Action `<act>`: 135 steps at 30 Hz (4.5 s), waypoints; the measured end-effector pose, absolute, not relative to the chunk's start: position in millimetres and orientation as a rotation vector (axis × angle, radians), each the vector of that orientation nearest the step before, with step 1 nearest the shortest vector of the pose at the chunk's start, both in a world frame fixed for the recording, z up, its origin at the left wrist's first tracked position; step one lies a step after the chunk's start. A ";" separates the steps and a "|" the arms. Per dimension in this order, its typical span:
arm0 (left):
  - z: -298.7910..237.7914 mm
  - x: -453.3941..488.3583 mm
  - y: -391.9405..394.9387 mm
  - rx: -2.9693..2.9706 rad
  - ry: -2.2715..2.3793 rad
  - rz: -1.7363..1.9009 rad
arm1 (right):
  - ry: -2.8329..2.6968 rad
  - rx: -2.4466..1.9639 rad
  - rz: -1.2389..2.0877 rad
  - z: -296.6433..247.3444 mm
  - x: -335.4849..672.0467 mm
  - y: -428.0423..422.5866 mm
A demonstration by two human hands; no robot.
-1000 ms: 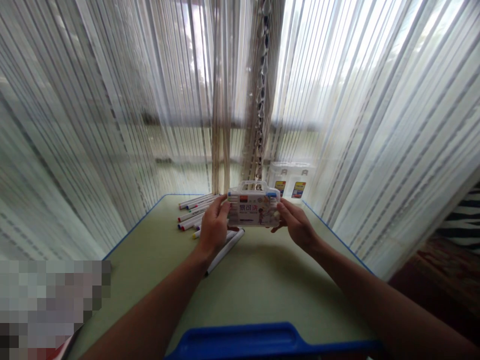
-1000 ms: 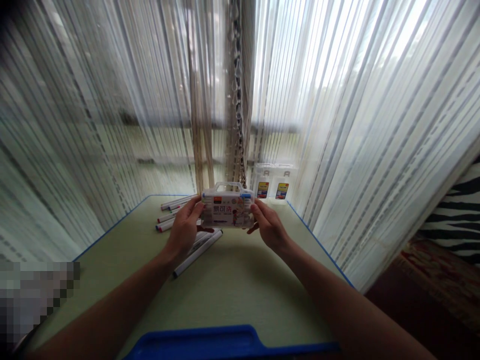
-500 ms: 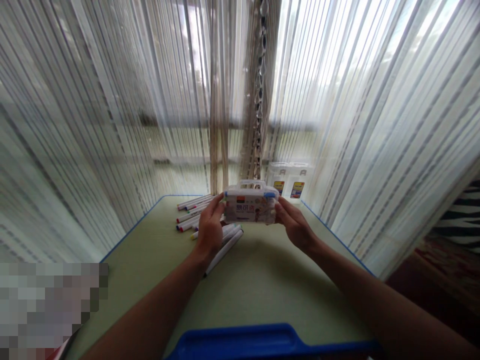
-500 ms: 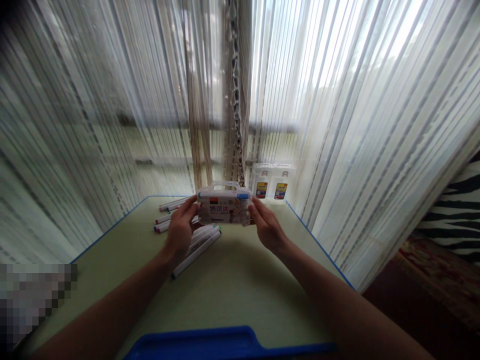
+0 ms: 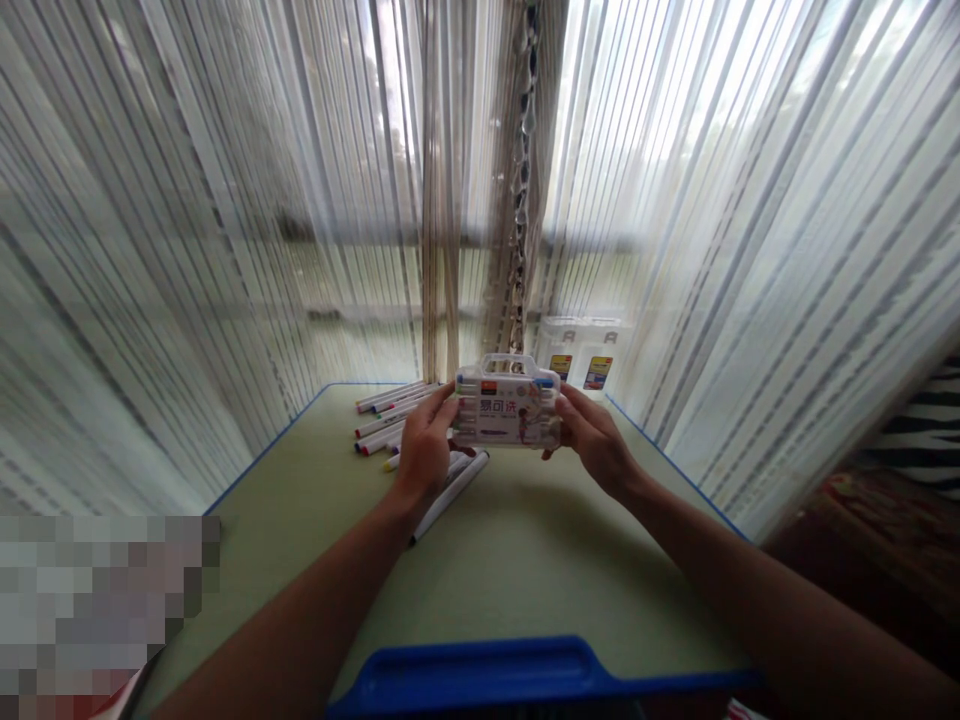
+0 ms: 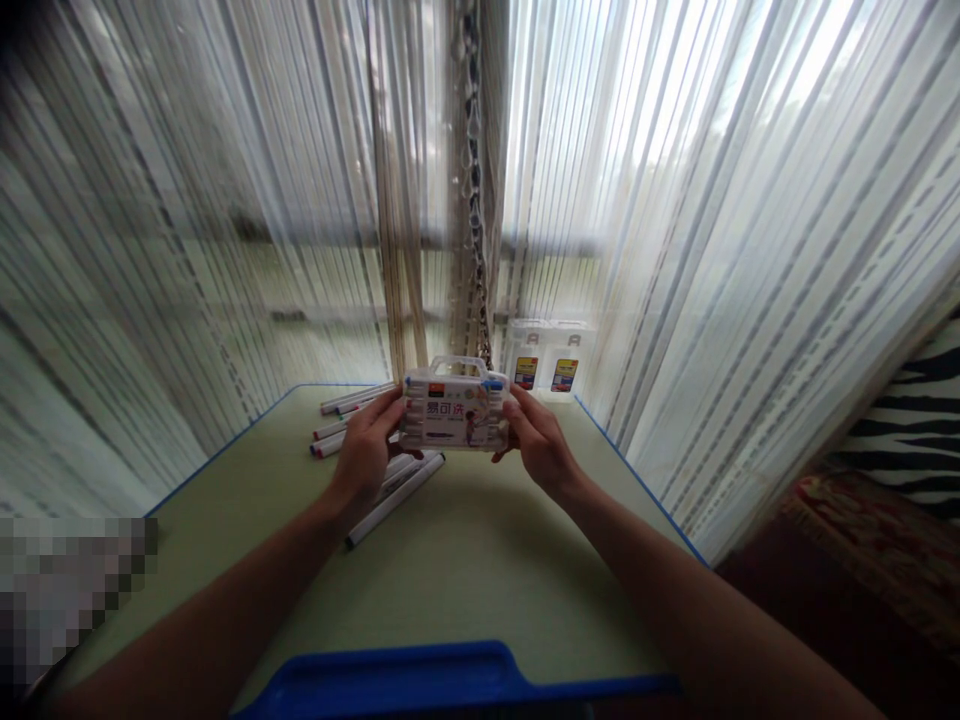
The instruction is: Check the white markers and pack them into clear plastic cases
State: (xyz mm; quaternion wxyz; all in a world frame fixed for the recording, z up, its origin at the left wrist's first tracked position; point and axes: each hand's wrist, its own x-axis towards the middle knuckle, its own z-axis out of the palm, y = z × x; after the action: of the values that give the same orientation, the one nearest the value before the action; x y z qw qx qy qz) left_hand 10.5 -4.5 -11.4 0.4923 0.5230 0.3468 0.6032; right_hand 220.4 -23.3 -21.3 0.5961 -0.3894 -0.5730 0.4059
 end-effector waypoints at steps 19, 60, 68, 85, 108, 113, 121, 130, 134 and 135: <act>-15.8 11.8 -3.5 1.268 0.917 1.392 | -1.346 -0.833 1.017 -14.9 220.1 -28.9; -13.6 12.3 -7.3 1.279 0.788 1.373 | -1.352 -0.921 1.013 -12.1 218.2 -30.3; -10.0 13.9 -10.0 1.275 0.862 1.370 | -1.379 -0.844 1.047 -13.2 222.2 -30.7; -15.8 12.6 -4.9 1.308 0.839 1.401 | -1.501 -0.879 0.965 -15.1 220.4 -29.6; -21.5 17.3 -5.0 1.541 0.866 1.348 | -1.546 -0.958 0.788 -24.2 223.1 -20.5; -24.2 16.9 -3.0 1.420 0.856 1.364 | -1.567 -0.952 0.806 -21.5 220.5 -24.5; -19.6 16.2 -6.6 1.302 0.833 1.378 | -1.553 -0.887 0.902 -22.8 220.5 -23.2; -17.8 16.7 -11.2 1.250 0.870 1.323 | -1.503 -0.918 0.935 -17.7 217.6 -27.2; -18.7 16.7 -9.6 1.259 0.852 1.335 | -1.411 -0.853 1.049 -21.5 220.8 -24.1; -18.8 16.5 -8.5 1.265 0.854 1.345 | -1.408 -0.848 1.052 -22.4 221.1 -23.4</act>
State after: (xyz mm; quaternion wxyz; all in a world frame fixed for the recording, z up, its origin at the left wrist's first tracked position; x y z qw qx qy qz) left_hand 16.5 -8.5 -18.8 0.5259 0.5290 0.3570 0.5623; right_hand 221.1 -23.4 -22.4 0.5604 -0.3598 -0.5976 0.4466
